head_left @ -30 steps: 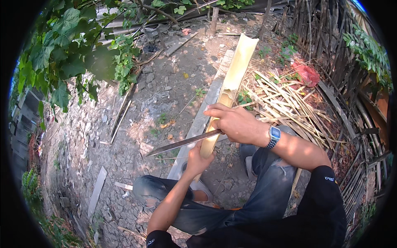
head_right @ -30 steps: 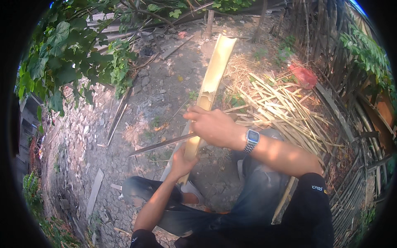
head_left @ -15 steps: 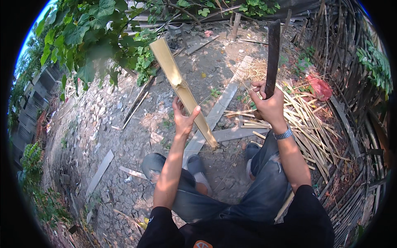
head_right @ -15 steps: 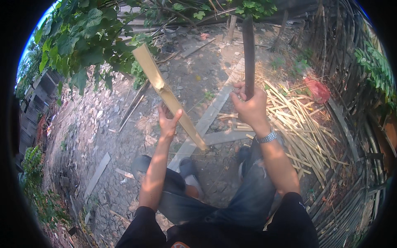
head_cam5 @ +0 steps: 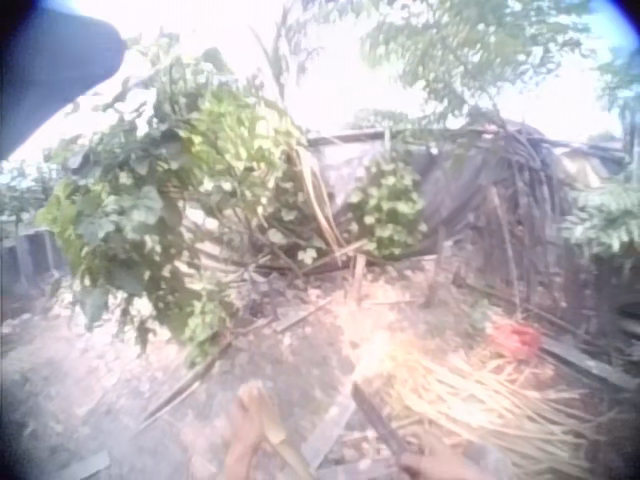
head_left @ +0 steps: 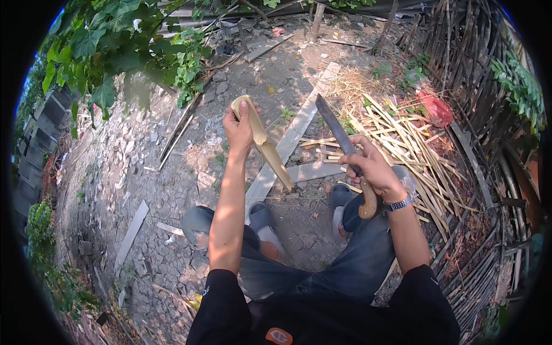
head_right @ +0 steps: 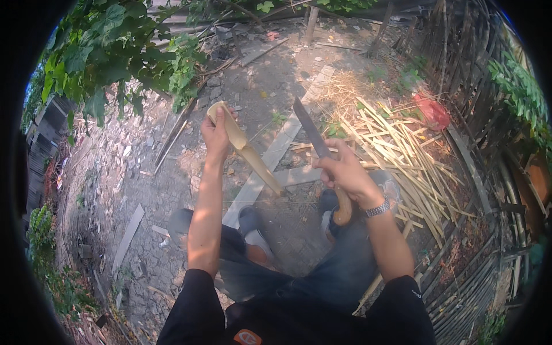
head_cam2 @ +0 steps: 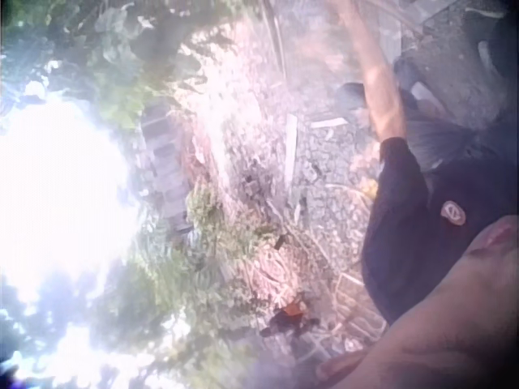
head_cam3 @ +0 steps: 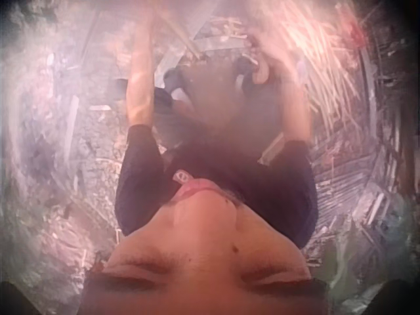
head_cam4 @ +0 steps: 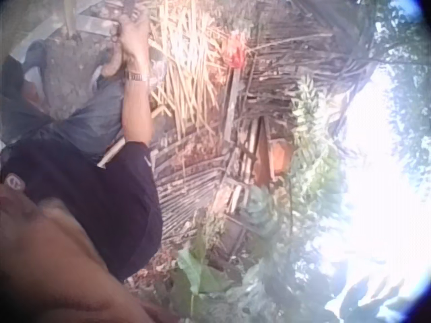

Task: The person sits on the ground and uses a machete to split a bamboo pole into thin strips. They repeatedly position the bamboo, strike it with a wooden mallet to drive the blade through, and separate the resulting strips.

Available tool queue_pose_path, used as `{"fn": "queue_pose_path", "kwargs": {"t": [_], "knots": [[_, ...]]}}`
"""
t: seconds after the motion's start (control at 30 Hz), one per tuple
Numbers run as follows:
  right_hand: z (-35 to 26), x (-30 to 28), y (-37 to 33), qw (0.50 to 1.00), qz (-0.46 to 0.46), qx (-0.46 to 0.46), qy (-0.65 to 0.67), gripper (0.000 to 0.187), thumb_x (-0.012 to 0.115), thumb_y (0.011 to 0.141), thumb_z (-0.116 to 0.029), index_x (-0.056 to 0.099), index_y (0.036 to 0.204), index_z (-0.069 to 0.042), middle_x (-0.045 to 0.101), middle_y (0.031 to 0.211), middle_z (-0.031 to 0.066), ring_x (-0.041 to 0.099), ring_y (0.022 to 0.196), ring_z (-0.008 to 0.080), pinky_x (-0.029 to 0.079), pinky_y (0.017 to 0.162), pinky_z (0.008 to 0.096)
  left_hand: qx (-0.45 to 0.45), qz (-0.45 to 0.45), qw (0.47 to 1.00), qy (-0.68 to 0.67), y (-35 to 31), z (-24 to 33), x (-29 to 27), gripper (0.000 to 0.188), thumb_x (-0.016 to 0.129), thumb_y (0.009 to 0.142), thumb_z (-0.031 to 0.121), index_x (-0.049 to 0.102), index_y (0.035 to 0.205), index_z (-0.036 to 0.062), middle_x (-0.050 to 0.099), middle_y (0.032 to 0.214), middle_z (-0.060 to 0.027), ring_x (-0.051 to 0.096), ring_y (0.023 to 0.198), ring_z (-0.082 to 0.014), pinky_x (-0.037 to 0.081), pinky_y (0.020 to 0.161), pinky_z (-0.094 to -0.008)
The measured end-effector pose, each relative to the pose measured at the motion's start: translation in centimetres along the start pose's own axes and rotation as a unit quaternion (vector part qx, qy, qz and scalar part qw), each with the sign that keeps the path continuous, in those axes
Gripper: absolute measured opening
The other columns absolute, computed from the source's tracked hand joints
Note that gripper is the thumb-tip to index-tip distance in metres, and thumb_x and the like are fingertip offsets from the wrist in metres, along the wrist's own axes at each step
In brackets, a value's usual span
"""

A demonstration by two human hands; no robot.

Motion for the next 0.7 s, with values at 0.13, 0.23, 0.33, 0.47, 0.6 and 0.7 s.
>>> {"fn": "queue_pose_path", "kwargs": {"t": [0.13,0.23,0.33,0.47,0.6,0.7], "knots": [[8.2,3.2,-6.0,0.938,-0.005,0.188,0.291,0.039,0.051,0.103,-0.012,0.040,0.141,-0.009,0.065,0.112,0.0177,0.059,0.069,0.0174,0.051,0.056,0.0316,0.019,-0.032,0.999,0.031,0.8,2.2,1.2,0.036,0.057,0.106,0.031,0.066,0.120,-0.0010,0.073,0.097,-0.0089,0.070,0.085,-0.0162,0.056,0.076,-0.0297],[16.6,5.7,-9.6,0.903,0.045,0.298,0.308,0.039,0.052,0.105,-0.014,0.039,0.142,-0.014,0.063,0.114,0.0152,0.057,0.069,0.0165,0.049,0.057,0.0301,0.016,-0.066,0.992,0.106,0.6,-0.5,2.0,0.037,0.059,0.105,0.033,0.068,0.119,-0.0003,0.073,0.097,-0.0096,0.070,0.085,-0.0155,0.055,0.077,-0.0294],[20.0,5.0,-10.2,0.909,0.059,0.261,0.320,0.060,0.053,0.102,-0.005,0.029,0.155,-0.019,0.060,0.107,0.0104,0.053,0.067,0.0134,0.046,0.055,0.0262,0.057,-0.097,0.974,0.194,-0.1,-2.5,1.6,0.040,0.070,0.099,0.037,0.071,0.117,0.0006,0.074,0.094,-0.0084,0.067,0.082,-0.0120,0.052,0.072,-0.0283],[14.7,5.2,-10.1,0.972,0.076,0.108,0.195,0.074,0.053,0.099,0.000,0.021,0.162,-0.021,0.060,0.107,0.0096,0.052,0.064,0.0086,0.046,0.055,0.0255,0.101,-0.051,0.959,0.261,-2.1,-0.3,1.4,0.041,0.077,0.092,0.039,0.075,0.106,0.0005,0.076,0.083,-0.0088,0.066,0.073,-0.0098,0.051,0.064,-0.0284],[9.3,5.3,-8.7,0.997,0.070,0.012,0.036,0.063,0.055,0.101,-0.004,0.033,0.159,-0.014,0.064,0.098,0.0070,0.049,0.056,0.0035,0.042,0.049,0.0210,0.068,-0.050,0.959,0.272,-2.0,-1.5,-1.1,0.040,0.079,0.090,0.039,0.078,0.093,-0.0006,0.074,0.073,-0.0089,0.066,0.065,-0.0094,0.050,0.059,-0.0287],[5.6,7.1,-7.6,0.991,0.095,-0.088,-0.038,0.050,0.055,0.103,-0.011,0.046,0.152,-0.007,0.067,0.091,0.0054,0.056,0.067,0.0055,0.046,0.059,0.0219,0.059,-0.075,0.963,0.253,-2.7,-1.1,0.2,0.042,0.079,0.090,0.041,0.078,0.090,-0.0012,0.073,0.069,-0.0081,0.066,0.062,-0.0093,0.050,0.058,-0.0283]]}}
Point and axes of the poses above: each hand's wrist, its own y-axis towards the middle knuckle, its own x-axis out of the palm, z = x × y, the point moved 5 cm from there along y, towards the middle knuckle
